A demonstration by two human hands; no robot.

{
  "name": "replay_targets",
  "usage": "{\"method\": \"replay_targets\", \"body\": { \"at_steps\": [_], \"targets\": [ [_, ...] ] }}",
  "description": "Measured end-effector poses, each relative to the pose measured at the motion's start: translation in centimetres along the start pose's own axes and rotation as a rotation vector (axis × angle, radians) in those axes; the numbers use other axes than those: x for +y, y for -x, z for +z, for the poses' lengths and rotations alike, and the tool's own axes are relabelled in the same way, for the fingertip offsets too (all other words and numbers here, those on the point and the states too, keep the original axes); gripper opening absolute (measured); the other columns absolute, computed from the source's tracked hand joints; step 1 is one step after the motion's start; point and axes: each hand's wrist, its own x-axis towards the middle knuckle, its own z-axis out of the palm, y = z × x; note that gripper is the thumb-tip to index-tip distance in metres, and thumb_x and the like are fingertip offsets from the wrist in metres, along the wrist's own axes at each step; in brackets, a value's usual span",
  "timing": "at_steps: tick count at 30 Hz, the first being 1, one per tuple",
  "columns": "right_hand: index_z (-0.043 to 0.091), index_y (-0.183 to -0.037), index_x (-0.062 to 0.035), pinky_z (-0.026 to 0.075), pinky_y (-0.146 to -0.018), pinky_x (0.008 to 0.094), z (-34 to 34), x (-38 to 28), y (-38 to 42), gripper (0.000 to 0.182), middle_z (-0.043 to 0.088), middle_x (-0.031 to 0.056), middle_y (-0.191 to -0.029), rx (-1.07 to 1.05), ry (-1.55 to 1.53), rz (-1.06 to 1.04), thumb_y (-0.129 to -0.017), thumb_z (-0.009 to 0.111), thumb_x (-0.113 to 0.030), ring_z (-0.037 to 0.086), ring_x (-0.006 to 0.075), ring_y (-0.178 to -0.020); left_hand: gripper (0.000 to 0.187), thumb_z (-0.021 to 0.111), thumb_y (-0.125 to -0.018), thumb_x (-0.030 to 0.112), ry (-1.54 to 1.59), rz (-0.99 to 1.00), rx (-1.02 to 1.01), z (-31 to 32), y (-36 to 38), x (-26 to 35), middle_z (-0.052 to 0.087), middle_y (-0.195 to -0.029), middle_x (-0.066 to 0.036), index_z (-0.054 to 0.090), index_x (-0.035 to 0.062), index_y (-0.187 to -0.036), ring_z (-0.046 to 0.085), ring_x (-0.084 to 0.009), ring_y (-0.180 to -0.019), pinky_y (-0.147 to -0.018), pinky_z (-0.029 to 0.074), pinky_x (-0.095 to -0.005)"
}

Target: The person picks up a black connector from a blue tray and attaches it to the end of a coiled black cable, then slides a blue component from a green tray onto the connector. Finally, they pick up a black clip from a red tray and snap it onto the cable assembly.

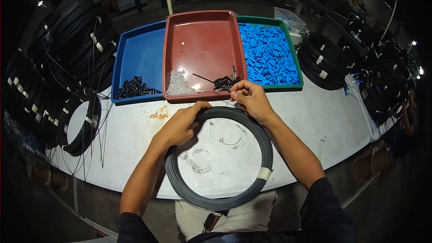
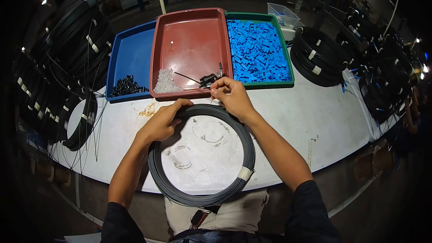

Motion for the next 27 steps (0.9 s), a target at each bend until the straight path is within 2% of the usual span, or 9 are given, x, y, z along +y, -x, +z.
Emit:
{"method": "replay_targets", "body": {
  "at_steps": [3, 5, 8, 13, 16, 21, 22, 24, 27],
  "targets": [
    [0.065, -0.101, -0.0036, 0.041, -0.052, 0.0195, -0.5, 0.1, -0.1, 0.008, 0.069, 0.0029, -0.084, -0.006, 0.022, 0.022, -0.097, 0.068, -0.010, 0.057, 0.0039, -0.066, 0.056, 0.058, -0.082, -0.016, 0.007, 0.063, -0.033, 0.1, -0.9, 0.0, 0.066, -0.122, -0.023, 0.050, 0.0039, -0.134, 0.063, -0.0398, -0.118, -0.099, 0.048, -0.0438],
    [0.065, -0.105, -0.0044, 0.031, -0.040, 0.0185, -0.8, 0.5, -0.4, 0.010, 0.068, 0.0025, -0.083, -0.001, -0.017, 0.014, -0.098, 0.068, -0.012, 0.044, 0.0008, -0.047, 0.056, 0.058, -0.081, -0.016, 0.007, 0.091, -0.041, 0.6, -1.7, -0.3, 0.066, -0.121, -0.023, 0.050, 0.0044, -0.133, 0.064, -0.0391, -0.116, -0.097, 0.049, -0.0431],
    [0.065, -0.106, -0.0041, 0.031, -0.039, 0.0184, -0.9, 0.2, -0.5, 0.013, 0.068, 0.0018, -0.083, -0.010, 0.021, 0.041, -0.098, 0.069, -0.013, 0.044, 0.0006, -0.047, 0.059, 0.058, -0.080, -0.015, 0.037, 0.228, -0.105, 1.0, -3.1, -0.2, 0.067, -0.114, -0.023, 0.049, 0.0053, -0.134, 0.067, -0.0389, -0.105, -0.086, 0.050, -0.0465],
    [0.066, -0.107, -0.0016, 0.034, -0.043, 0.0176, -1.6, 0.2, -0.6, 0.015, 0.067, 0.0014, -0.084, -0.070, 0.122, -0.067, -0.097, 0.070, -0.012, 0.050, 0.0012, -0.053, 0.066, 0.060, -0.070, -0.013, -0.106, 0.299, -0.108, 1.4, -3.8, 0.7, 0.066, -0.114, -0.024, 0.051, 0.0056, -0.132, 0.065, -0.0419, -0.106, -0.087, 0.052, -0.0467],
    [0.068, -0.104, -0.0010, 0.042, -0.051, 0.0192, -1.6, -0.8, 0.1, 0.011, 0.066, 0.0002, -0.083, -0.077, 0.146, -0.089, -0.093, 0.071, -0.004, 0.057, 0.0033, -0.063, 0.063, 0.059, -0.072, -0.012, -0.106, 0.266, -0.131, 1.7, -4.0, 0.7, 0.066, -0.115, -0.024, 0.051, 0.0057, -0.132, 0.064, -0.0424, -0.107, -0.087, 0.052, -0.0475],
    [0.066, -0.096, 0.0012, 0.050, -0.067, 0.0265, -3.3, -1.5, 1.5, 0.013, 0.066, 0.0029, -0.082, -0.053, 0.632, -0.151, -0.087, 0.062, 0.010, 0.062, 0.0092, -0.074, 0.052, 0.070, -0.084, 0.004, -0.076, 0.298, -0.055, 2.1, -3.9, 0.3, 0.065, -0.121, -0.023, 0.052, 0.0041, -0.133, 0.063, -0.0403, -0.115, -0.099, 0.050, -0.0461],
    [0.066, -0.096, 0.0012, 0.050, -0.067, 0.0265, -3.2, -1.7, 1.9, 0.013, 0.066, 0.0029, -0.082, -0.072, 0.629, -0.161, -0.087, 0.062, 0.010, 0.062, 0.0092, -0.074, 0.051, 0.075, -0.082, 0.011, -0.060, 0.297, -0.027, 2.0, -3.9, 0.5, 0.065, -0.123, -0.023, 0.057, 0.0022, -0.129, 0.063, -0.0392, -0.116, -0.102, 0.049, -0.0453],
    [0.061, -0.098, 0.0050, 0.050, -0.066, 0.0323, -2.8, -1.7, 2.5, 0.014, 0.067, 0.0112, -0.078, 0.048, 0.723, -0.189, -0.085, 0.062, 0.010, 0.065, 0.0178, -0.070, 0.051, 0.076, -0.081, 0.013, -0.029, 0.282, 0.021, 2.0, -3.9, 0.2, 0.066, -0.123, -0.022, 0.059, 0.0019, -0.128, 0.064, -0.0384, -0.116, -0.101, 0.050, -0.0446],
    [0.061, -0.098, 0.0034, 0.050, -0.066, 0.0325, -1.7, -0.1, 2.1, 0.013, 0.067, 0.0117, -0.078, 0.119, 0.594, -0.305, -0.086, 0.060, 0.010, 0.065, 0.0194, -0.070, 0.043, 0.078, -0.081, 0.015, 0.120, 0.263, 0.119, 1.9, -3.6, -0.2, 0.070, -0.118, -0.020, 0.066, 0.0008, -0.120, 0.068, -0.0352, -0.110, -0.098, 0.052, -0.0417]
  ]
}}
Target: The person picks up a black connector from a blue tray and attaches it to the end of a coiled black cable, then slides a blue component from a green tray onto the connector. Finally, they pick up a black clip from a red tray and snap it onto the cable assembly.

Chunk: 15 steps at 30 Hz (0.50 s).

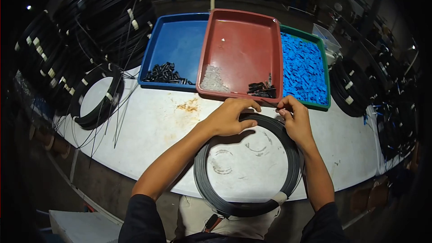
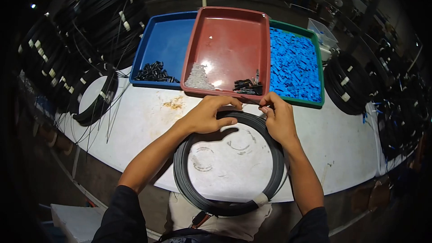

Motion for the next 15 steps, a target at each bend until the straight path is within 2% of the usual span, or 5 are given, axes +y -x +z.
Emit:
{"method": "replay_targets", "body": {
  "at_steps": [4, 6, 8, 11, 15],
  "targets": [
    [0.063, -0.101, 0.0008, 0.048, -0.063, 0.0297, 1.4, -1.2, 0.4, 0.010, 0.069, 0.0101, -0.081, -0.013, -0.009, -0.017, -0.091, 0.063, 0.002, 0.063, 0.0151, -0.066, 0.023, 0.074, -0.083, 0.013, 0.138, -0.125, 0.217, -0.7, 1.2, -0.3, 0.074, -0.103, -0.013, 0.072, 0.0018, -0.104, 0.069, -0.0301, -0.099, -0.089, 0.053, -0.0389],
    [0.065, -0.100, 0.0007, 0.048, -0.062, 0.0282, 1.7, -0.5, 0.4, 0.009, 0.069, 0.0093, -0.080, -0.007, -0.058, -0.070, -0.092, 0.065, -0.002, 0.062, 0.0131, -0.065, 0.017, 0.071, -0.084, 0.010, -0.194, 0.147, 0.241, -1.4, 2.0, -0.3, 0.074, -0.101, -0.009, 0.072, 0.0050, -0.100, 0.068, -0.0279, -0.098, -0.088, 0.050, -0.0385],
    [0.067, -0.097, 0.0010, 0.048, -0.064, 0.0283, 1.6, -0.6, 0.5, 0.006, 0.068, 0.0091, -0.077, -0.021, -0.088, -0.083, -0.091, 0.066, -0.002, 0.062, 0.0133, -0.066, 0.013, 0.071, -0.084, 0.009, -0.227, 0.197, 0.252, -2.5, 3.0, 0.2, 0.074, -0.099, -0.007, 0.072, 0.0070, -0.097, 0.067, -0.0258, -0.099, -0.090, 0.048, -0.0383],
    [0.071, -0.091, 0.0018, 0.050, -0.064, 0.0302, 1.6, -1.1, 0.8, 0.006, 0.070, 0.0117, -0.078, 0.001, -0.016, -0.176, -0.085, 0.070, 0.001, 0.066, 0.0194, -0.066, 0.014, 0.073, -0.084, 0.011, -0.381, 0.263, 0.303, -5.5, 4.9, -0.2, 0.074, -0.099, -0.007, 0.072, 0.0063, -0.097, 0.068, -0.0243, -0.098, -0.089, 0.048, -0.0375],
    [0.072, -0.088, 0.0016, 0.050, -0.062, 0.0308, 1.5, -2.2, 1.0, 0.008, 0.070, 0.0121, -0.078, -0.016, 0.060, -0.235, -0.080, 0.074, 0.002, 0.066, 0.0220, -0.065, 0.019, 0.068, -0.078, 0.007, -0.621, 0.062, 0.331, -12.0, 7.4, -2.7, 0.072, -0.098, -0.009, 0.071, 0.0060, -0.096, 0.065, -0.0268, -0.098, -0.088, 0.048, -0.0405]
  ]
}}
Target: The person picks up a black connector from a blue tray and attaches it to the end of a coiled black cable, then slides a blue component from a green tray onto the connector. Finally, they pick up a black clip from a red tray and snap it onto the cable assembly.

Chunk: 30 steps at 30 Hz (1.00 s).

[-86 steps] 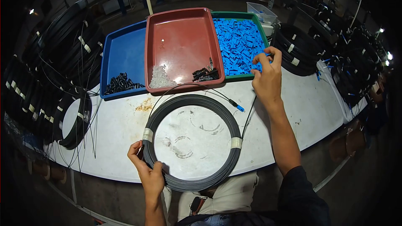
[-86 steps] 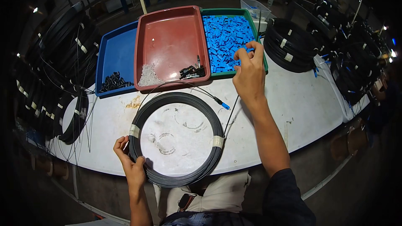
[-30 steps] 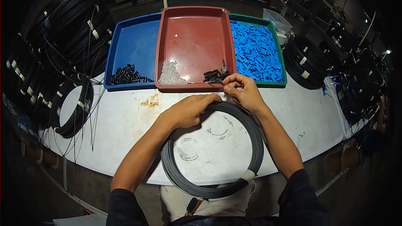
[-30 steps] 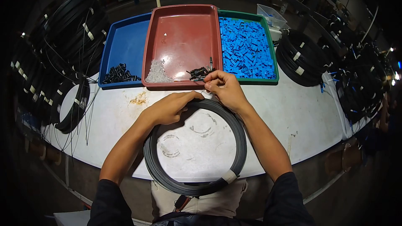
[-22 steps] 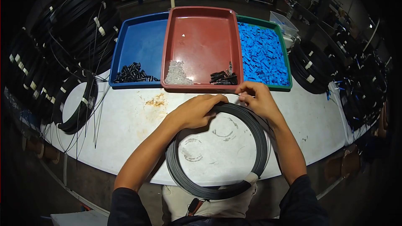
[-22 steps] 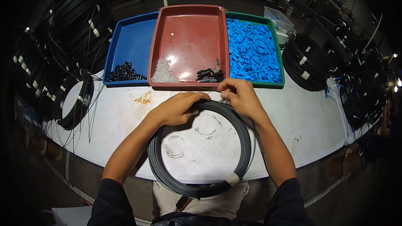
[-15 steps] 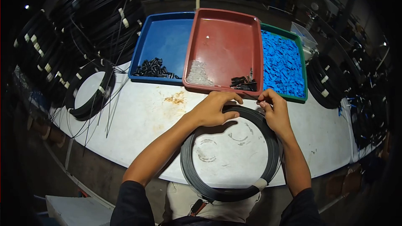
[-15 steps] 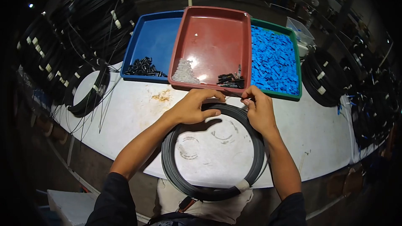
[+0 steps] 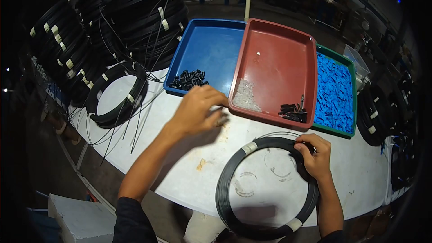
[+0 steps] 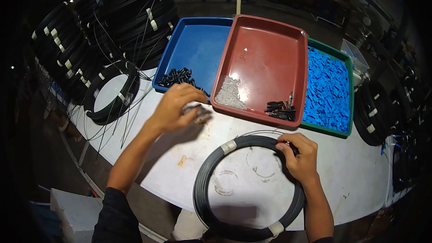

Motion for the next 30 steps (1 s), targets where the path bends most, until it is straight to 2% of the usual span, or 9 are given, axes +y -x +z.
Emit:
{"method": "replay_targets", "body": {
  "at_steps": [3, 5, 8, 12, 14, 15, 17, 30],
  "targets": [
    [0.072, -0.086, 0.0013, 0.050, -0.061, 0.0299, 0.0, 0.1, 0.0, 0.008, 0.069, 0.0115, -0.077, -0.036, 0.009, 0.020, -0.078, 0.075, 0.002, 0.065, 0.0212, -0.064, 0.020, 0.065, -0.077, 0.001, -0.126, -0.248, -0.079, -2.6, 0.5, -5.0, 0.074, -0.096, -0.013, 0.072, 0.0016, -0.095, 0.067, -0.0327, -0.097, -0.091, 0.052, -0.0422],
    [0.071, -0.084, 0.0018, 0.049, -0.060, 0.0293, 0.1, 0.0, 0.0, 0.008, 0.069, 0.0115, -0.077, -0.030, 0.009, 0.013, -0.077, 0.075, 0.003, 0.065, 0.0203, -0.064, 0.021, 0.063, -0.076, -0.001, -0.171, -0.433, -0.222, -3.8, 0.4, -7.7, 0.074, -0.093, -0.015, 0.073, -0.0004, -0.095, 0.069, -0.0332, -0.093, -0.087, 0.054, -0.0411],
    [0.071, -0.084, 0.0033, 0.049, -0.061, 0.0286, -0.2, 0.2, 0.1, 0.009, 0.069, 0.0116, -0.078, -0.055, 0.001, 0.053, -0.076, 0.075, 0.006, 0.065, 0.0195, -0.067, 0.023, 0.062, -0.076, -0.004, -0.142, -0.492, -0.316, -4.0, -0.5, -10.2, 0.074, -0.093, -0.017, 0.073, -0.0017, -0.096, 0.070, -0.0323, -0.090, -0.084, 0.055, -0.0399],
    [0.071, -0.083, 0.0033, 0.049, -0.062, 0.0282, -0.1, 0.1, 0.2, 0.011, 0.069, 0.0109, -0.078, -0.043, -0.020, 0.078, -0.075, 0.076, 0.007, 0.065, 0.0194, -0.068, 0.024, 0.063, -0.078, -0.006, -0.181, -0.462, -0.380, -2.5, -1.4, -12.1, 0.074, -0.094, -0.018, 0.074, -0.0019, -0.099, 0.071, -0.0318, -0.088, -0.083, 0.055, -0.0395],
    [0.071, -0.083, 0.0032, 0.049, -0.062, 0.0282, -0.1, 0.2, 0.2, 0.011, 0.069, 0.0110, -0.078, -0.047, -0.010, 0.082, -0.075, 0.077, 0.006, 0.065, 0.0195, -0.068, 0.022, 0.065, -0.083, -0.003, -0.113, -0.378, -0.222, -1.7, -1.5, -13.0, 0.075, -0.096, -0.017, 0.074, -0.0012, -0.103, 0.072, -0.0310, -0.087, -0.082, 0.056, -0.0387],
    [0.071, -0.083, 0.0030, 0.049, -0.062, 0.0281, -0.1, 0.2, 0.2, 0.011, 0.069, 0.0111, -0.078, -0.045, -0.005, 0.083, -0.075, 0.077, 0.006, 0.065, 0.0196, -0.068, 0.022, 0.065, -0.083, -0.003, -0.112, -0.377, -0.222, -1.6, -1.6, -13.2, 0.075, -0.096, -0.017, 0.074, -0.0012, -0.103, 0.072, -0.0310, -0.087, -0.082, 0.056, -0.0387],
    [0.071, -0.084, 0.0030, 0.049, -0.062, 0.0282, -0.1, 0.3, 0.2, 0.012, 0.070, 0.0111, -0.078, -0.042, 0.004, 0.079, -0.075, 0.078, 0.005, 0.065, 0.0196, -0.069, 0.021, 0.068, -0.085, 0.000, -0.065, -0.442, -0.099, -1.6, -1.9, -13.4, 0.075, -0.098, -0.016, 0.075, 0.0003, -0.105, 0.072, -0.0296, -0.087, -0.081, 0.056, -0.0378],
    [0.071, -0.087, 0.0035, 0.048, -0.062, 0.0283, -0.3, 0.1, 0.1, 0.012, 0.070, 0.0116, -0.079, -0.070, 0.015, 0.106, -0.077, 0.078, 0.003, 0.064, 0.0194, -0.067, 0.024, 0.073, -0.083, -0.001, -0.131, -0.475, -0.150, -1.9, -2.2, -13.0, 0.076, -0.099, -0.012, 0.077, 0.0058, -0.106, 0.072, -0.0247, -0.084, -0.079, 0.056, -0.0355]
  ]
}}
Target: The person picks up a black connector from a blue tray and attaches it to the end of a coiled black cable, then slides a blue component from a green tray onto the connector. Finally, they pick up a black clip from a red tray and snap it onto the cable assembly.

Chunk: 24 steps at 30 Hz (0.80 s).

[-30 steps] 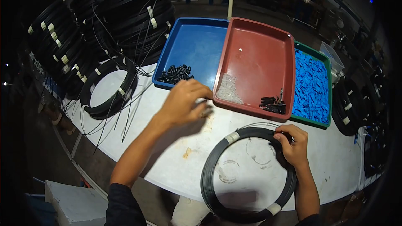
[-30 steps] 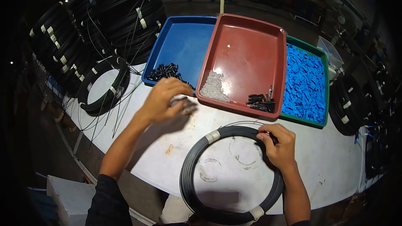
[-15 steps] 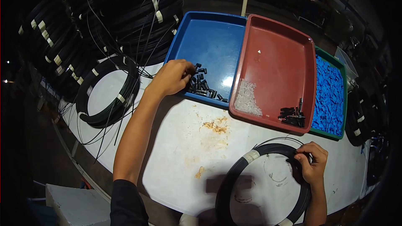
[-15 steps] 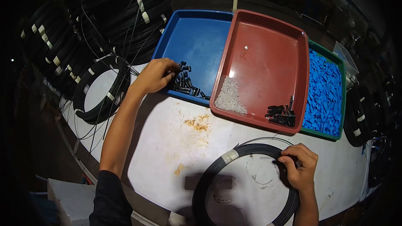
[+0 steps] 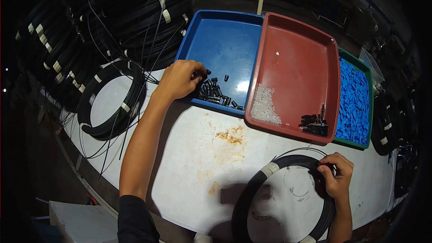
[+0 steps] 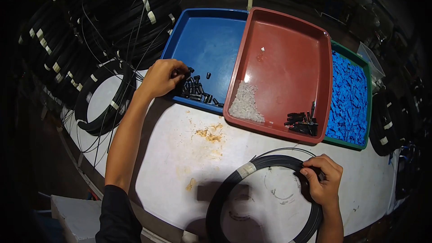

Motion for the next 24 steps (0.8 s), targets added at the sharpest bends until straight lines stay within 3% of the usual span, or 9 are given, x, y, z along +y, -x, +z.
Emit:
{"method": "replay_targets", "body": {
  "at_steps": [11, 24],
  "targets": [
    [0.071, -0.087, 0.0039, 0.047, -0.062, 0.0278, 0.1, 0.0, 0.0, 0.011, 0.069, 0.0117, -0.079, 0.003, -0.008, -0.012, -0.078, 0.077, 0.004, 0.064, 0.0187, -0.068, 0.017, 0.079, -0.081, 0.010, -0.056, -0.038, 0.058, 1.4, 0.3, 0.4, 0.075, -0.092, -0.010, 0.078, 0.0068, -0.098, 0.070, -0.0246, -0.077, -0.071, 0.055, -0.0361],
    [0.071, -0.088, 0.0043, 0.047, -0.061, 0.0273, 0.1, -0.2, -0.1, 0.011, 0.068, 0.0118, -0.078, -0.001, -0.003, -0.025, -0.079, 0.076, 0.005, 0.062, 0.0176, -0.066, 0.018, 0.073, -0.079, 0.000, -0.140, 0.080, 0.098, 2.2, 0.2, 0.3, 0.071, -0.096, -0.006, 0.078, 0.0089, -0.094, 0.070, -0.0276, -0.091, -0.078, 0.056, -0.0395]
  ]
}}
